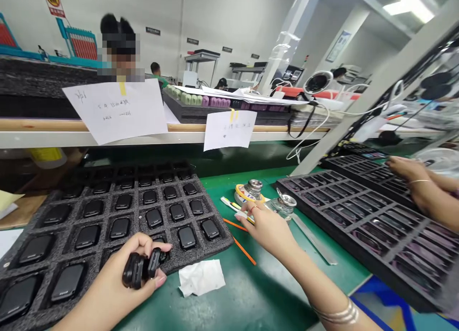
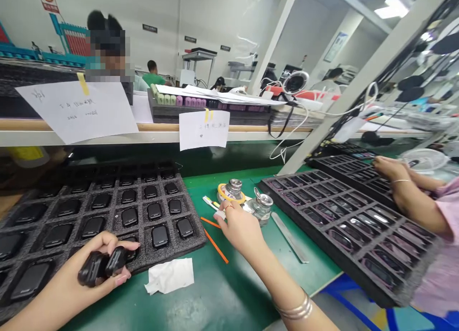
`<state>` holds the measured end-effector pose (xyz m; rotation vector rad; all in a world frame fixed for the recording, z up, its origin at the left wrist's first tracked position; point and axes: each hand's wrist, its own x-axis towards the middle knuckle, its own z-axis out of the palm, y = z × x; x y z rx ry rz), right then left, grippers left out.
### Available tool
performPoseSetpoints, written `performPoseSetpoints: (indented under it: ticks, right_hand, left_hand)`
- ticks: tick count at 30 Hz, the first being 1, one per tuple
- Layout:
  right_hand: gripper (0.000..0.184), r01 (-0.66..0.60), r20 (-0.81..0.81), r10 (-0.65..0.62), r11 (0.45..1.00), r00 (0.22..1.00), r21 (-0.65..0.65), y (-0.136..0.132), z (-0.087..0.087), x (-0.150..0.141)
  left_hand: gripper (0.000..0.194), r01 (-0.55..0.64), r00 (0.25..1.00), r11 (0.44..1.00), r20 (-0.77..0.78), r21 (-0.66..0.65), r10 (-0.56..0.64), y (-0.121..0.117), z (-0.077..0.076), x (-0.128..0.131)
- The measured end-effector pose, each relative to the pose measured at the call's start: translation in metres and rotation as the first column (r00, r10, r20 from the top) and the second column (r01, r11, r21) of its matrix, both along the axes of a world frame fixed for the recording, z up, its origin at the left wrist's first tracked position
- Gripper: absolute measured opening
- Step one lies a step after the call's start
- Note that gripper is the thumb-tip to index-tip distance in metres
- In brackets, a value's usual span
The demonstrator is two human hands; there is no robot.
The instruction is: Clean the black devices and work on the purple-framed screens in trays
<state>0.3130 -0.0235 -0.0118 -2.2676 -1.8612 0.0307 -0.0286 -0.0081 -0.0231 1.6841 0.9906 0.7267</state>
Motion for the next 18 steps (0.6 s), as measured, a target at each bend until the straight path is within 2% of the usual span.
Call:
performPoseSetpoints:
  ticks: [4,7,10,13,16,18]
  right_hand:
    - [0.014,0.018,-0.004,-0.018,0.999,1.0,0.047,0.006,-0.012,0.007]
    - [0.016,-0.012,-0.046,0.016,0.995,0.999,0.095,0.0,-0.014,0.013]
    - [0.022,-0.001,-0.09,0.019,0.982,0.996,0.189,-0.009,-0.002,0.029]
    - [0.032,0.099,-0.094,-0.074,0.948,0.993,0.303,-0.018,0.016,0.056]
    - [0.03,0.193,-0.054,-0.186,0.909,0.981,0.371,-0.022,0.033,0.085]
    - [0.026,0.216,-0.03,-0.221,0.902,0.975,0.373,-0.023,0.04,0.099]
  left_hand:
    - [0.033,0.009,1.0,1.0,-0.012,0.029,-0.008,0.0,-0.001,-0.001]
    - [0.036,-0.026,0.999,0.999,-0.033,0.032,0.027,0.0,0.0,-0.001]
    - [0.039,-0.036,0.997,0.999,-0.063,0.04,0.039,0.001,-0.001,-0.001]
    - [0.039,-0.044,0.997,0.997,-0.066,0.056,0.048,0.003,-0.003,-0.002]
    - [0.039,-0.021,0.995,0.997,-0.091,0.076,0.028,0.007,-0.005,-0.004]
    - [0.039,0.017,0.992,0.996,-0.125,0.084,-0.006,0.009,-0.007,-0.005]
